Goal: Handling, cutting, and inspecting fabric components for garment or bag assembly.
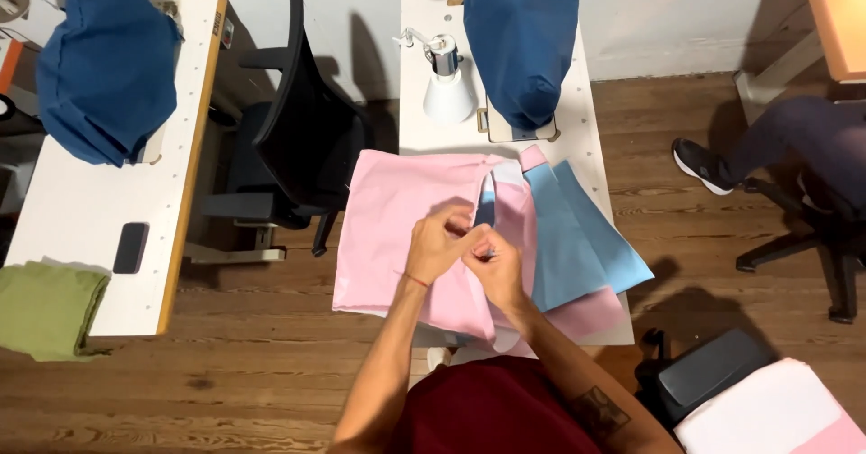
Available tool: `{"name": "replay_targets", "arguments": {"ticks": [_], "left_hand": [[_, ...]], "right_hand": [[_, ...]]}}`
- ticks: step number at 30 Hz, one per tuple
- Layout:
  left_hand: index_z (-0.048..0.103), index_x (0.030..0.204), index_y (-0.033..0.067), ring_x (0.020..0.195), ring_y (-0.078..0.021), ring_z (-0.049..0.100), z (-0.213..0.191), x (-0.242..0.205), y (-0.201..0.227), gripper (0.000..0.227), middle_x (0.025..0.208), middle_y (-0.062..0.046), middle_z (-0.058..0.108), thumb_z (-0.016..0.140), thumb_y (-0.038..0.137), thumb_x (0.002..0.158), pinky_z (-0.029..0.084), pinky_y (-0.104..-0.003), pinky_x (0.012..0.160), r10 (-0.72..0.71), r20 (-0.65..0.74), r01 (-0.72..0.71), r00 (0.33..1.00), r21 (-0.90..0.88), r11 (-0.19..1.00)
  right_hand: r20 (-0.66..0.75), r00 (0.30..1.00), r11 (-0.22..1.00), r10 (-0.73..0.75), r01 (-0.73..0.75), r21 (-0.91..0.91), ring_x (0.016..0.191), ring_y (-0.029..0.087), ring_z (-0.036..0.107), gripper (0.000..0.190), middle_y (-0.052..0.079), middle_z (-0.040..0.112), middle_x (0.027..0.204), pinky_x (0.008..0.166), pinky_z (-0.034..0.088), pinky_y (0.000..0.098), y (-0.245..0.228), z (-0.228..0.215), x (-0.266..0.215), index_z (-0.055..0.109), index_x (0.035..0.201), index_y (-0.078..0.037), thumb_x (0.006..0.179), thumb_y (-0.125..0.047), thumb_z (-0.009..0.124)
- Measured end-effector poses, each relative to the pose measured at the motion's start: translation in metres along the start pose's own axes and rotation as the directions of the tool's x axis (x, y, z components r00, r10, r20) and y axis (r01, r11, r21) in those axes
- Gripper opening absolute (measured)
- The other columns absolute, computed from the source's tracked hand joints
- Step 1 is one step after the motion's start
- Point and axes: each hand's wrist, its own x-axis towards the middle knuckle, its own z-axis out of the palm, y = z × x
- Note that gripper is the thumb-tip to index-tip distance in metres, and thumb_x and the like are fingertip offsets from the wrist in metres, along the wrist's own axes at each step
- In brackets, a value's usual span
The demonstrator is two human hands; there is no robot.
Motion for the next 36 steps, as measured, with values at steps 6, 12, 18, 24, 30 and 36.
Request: {"name": "replay_targets", "arguments": {"ticks": [6, 12, 18, 24, 30, 36], "left_hand": [[0.078, 0.112, 0.0008, 0.068, -0.0073, 0.065, 0.012, -0.01, -0.069, 0.024, 0.076, -0.004, 0.074, 0.074, 0.013, 0.092, 0.054, -0.025, 0.062, -0.15, -0.074, 0.131, 0.986, -0.216, 0.968], [0.079, 0.11, 0.0029, 0.073, -0.0087, 0.067, -0.002, -0.016, -0.036, 0.02, 0.085, -0.005, 0.076, 0.075, 0.014, 0.093, 0.052, -0.025, 0.06, -0.086, -0.049, 0.074, 0.995, -0.21, 0.975], [0.078, 0.112, 0.0053, 0.086, -0.0123, 0.073, -0.001, -0.021, -0.034, 0.021, 0.094, -0.009, 0.077, 0.074, 0.013, 0.093, 0.056, -0.026, 0.063, 0.001, -0.089, -0.014, 0.996, -0.146, 0.989], [0.078, 0.113, 0.0056, 0.087, -0.0136, 0.073, 0.0, -0.022, -0.041, 0.02, 0.095, -0.008, 0.078, 0.074, 0.011, 0.093, 0.057, -0.027, 0.073, -0.001, -0.058, -0.01, 0.998, -0.189, 0.982], [0.077, 0.111, 0.0035, 0.083, -0.0142, 0.069, -0.007, -0.023, -0.033, 0.019, 0.092, -0.009, 0.073, 0.074, 0.01, 0.093, 0.055, -0.028, 0.072, -0.07, -0.13, 0.051, 0.989, -0.148, 0.988], [0.077, 0.109, 0.0026, 0.083, -0.0135, 0.069, -0.015, -0.024, -0.035, 0.018, 0.094, -0.008, 0.074, 0.073, 0.011, 0.092, 0.054, -0.028, 0.072, -0.065, -0.139, 0.045, 0.988, -0.143, 0.989]], "right_hand": [[0.24, 0.942, 0.843, 0.234, -0.32, 0.433, 0.08, 0.012, 0.074, 0.027, 0.006, 0.076, 0.097, 0.059, 0.063, 0.0258, -0.011, -0.011, 0.016, 0.07, 0.116, -0.001, 0.091, -0.008, 0.07], [0.107, 0.981, 0.923, 0.165, -0.191, 0.334, 0.082, 0.014, 0.072, 0.02, 0.012, 0.075, 0.097, 0.061, 0.063, 0.0278, -0.019, -0.002, 0.038, 0.071, 0.11, 0.004, 0.092, -0.003, 0.075], [0.24, 0.952, 0.848, 0.191, -0.283, 0.448, 0.086, 0.012, 0.071, 0.015, 0.008, 0.072, 0.097, 0.063, 0.065, 0.03, -0.025, -0.006, 0.047, 0.068, 0.106, 0.003, 0.096, -0.009, 0.068], [0.332, 0.924, 0.905, 0.193, -0.298, 0.305, 0.084, 0.013, 0.066, 0.014, 0.008, 0.063, 0.095, 0.063, 0.066, 0.0326, -0.017, -0.003, 0.051, 0.06, 0.108, 0.002, 0.102, -0.009, 0.054], [0.248, 0.964, 0.739, 0.101, -0.239, 0.629, 0.092, 0.022, 0.073, 0.016, 0.011, 0.058, 0.093, 0.064, 0.069, 0.0418, -0.007, -0.017, 0.048, 0.052, 0.11, -0.001, 0.102, -0.01, 0.041], [0.22, 0.948, 0.629, 0.232, -0.319, 0.709, 0.067, 0.022, 0.066, 0.02, 0.005, 0.049, 0.069, 0.051, 0.065, 0.0475, 0.011, -0.063, 0.081, 0.046, 0.086, -0.011, 0.102, -0.019, 0.036]]}}
